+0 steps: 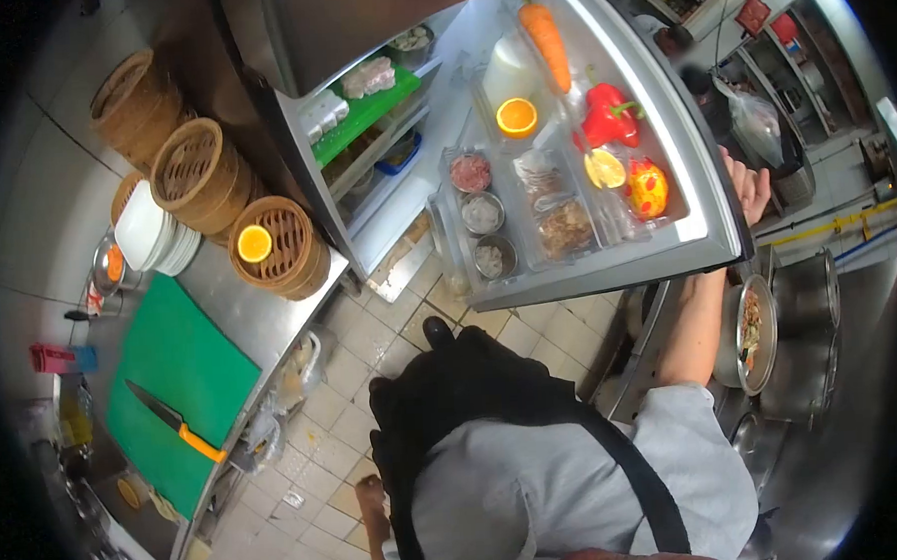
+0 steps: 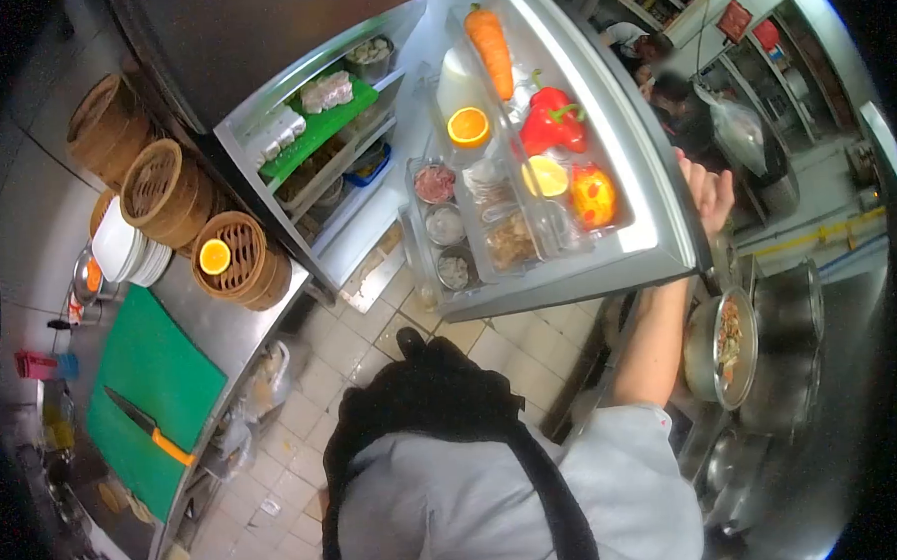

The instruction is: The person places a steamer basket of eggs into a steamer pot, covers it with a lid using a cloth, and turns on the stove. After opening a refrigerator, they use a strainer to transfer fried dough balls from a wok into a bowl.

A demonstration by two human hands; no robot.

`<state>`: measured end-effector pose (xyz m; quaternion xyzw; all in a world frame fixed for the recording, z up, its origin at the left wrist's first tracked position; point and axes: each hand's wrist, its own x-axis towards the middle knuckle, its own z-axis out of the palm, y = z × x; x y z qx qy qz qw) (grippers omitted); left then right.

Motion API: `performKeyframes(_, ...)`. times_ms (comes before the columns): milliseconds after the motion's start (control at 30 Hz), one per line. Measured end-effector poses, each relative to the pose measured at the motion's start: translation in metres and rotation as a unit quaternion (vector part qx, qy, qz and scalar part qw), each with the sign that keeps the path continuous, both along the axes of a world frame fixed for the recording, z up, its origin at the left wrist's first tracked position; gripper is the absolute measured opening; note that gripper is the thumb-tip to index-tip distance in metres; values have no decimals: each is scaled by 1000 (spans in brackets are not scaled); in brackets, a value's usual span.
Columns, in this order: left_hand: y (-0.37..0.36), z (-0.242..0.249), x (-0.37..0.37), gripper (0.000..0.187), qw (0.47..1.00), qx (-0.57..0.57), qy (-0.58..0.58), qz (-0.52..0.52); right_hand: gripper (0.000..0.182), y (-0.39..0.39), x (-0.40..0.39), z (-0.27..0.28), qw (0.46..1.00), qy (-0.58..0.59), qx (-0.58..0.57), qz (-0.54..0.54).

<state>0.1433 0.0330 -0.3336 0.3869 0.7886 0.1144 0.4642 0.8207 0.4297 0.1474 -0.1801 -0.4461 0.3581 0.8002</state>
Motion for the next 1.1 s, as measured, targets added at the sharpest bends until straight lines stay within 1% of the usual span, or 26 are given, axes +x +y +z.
performKeyframes(33,-44,-73,-13,22,997,-17,-16,74,62,-1,-8,1,1000,-6,1,10)
performKeyframes(100,-28,-47,-16,21,963,-114,-146,196,61,-2,-23,0,1000,4,17,10)
performKeyframes(200,13,-1,-2,22,984,25,-63,164,61,-3,-42,1,998,20,32,43)
performKeyframes(300,36,-8,-32,23,981,99,-96,138,61,-3,-71,4,998,18,33,52)
performKeyframes(333,46,2,-36,24,968,96,-139,187,60,-3,-83,5,998,19,34,50)
performKeyframes(433,63,28,-50,26,970,57,-94,215,58,0,-117,10,999,-3,42,22)
performKeyframes(467,55,11,-64,24,960,56,-121,247,57,2,-123,7,998,-25,45,22)
performKeyframes(567,33,8,-81,21,951,55,-132,274,56,5,-134,7,997,-65,40,24)
performKeyframes(667,8,6,-84,18,950,12,-119,288,55,6,-142,11,994,-102,34,-8)
performKeyframes(767,3,43,-66,19,950,16,-126,286,53,9,-143,5,990,-135,32,-30)
performKeyframes(833,-5,32,-66,19,960,22,-140,243,53,7,-141,4,986,-152,25,-58)
performKeyframes(867,-10,17,-66,18,963,26,-142,227,53,7,-144,5,987,-150,27,-57)
performKeyframes(967,-30,-59,-75,17,971,75,-124,188,53,5,-142,5,979,-182,37,-88)
performKeyframes(1000,-23,-65,-78,18,972,85,-120,183,52,6,-144,4,980,-174,43,-85)
performKeyframes(1100,17,-20,-70,24,968,85,-154,178,52,8,-143,-1,984,-155,59,-62)
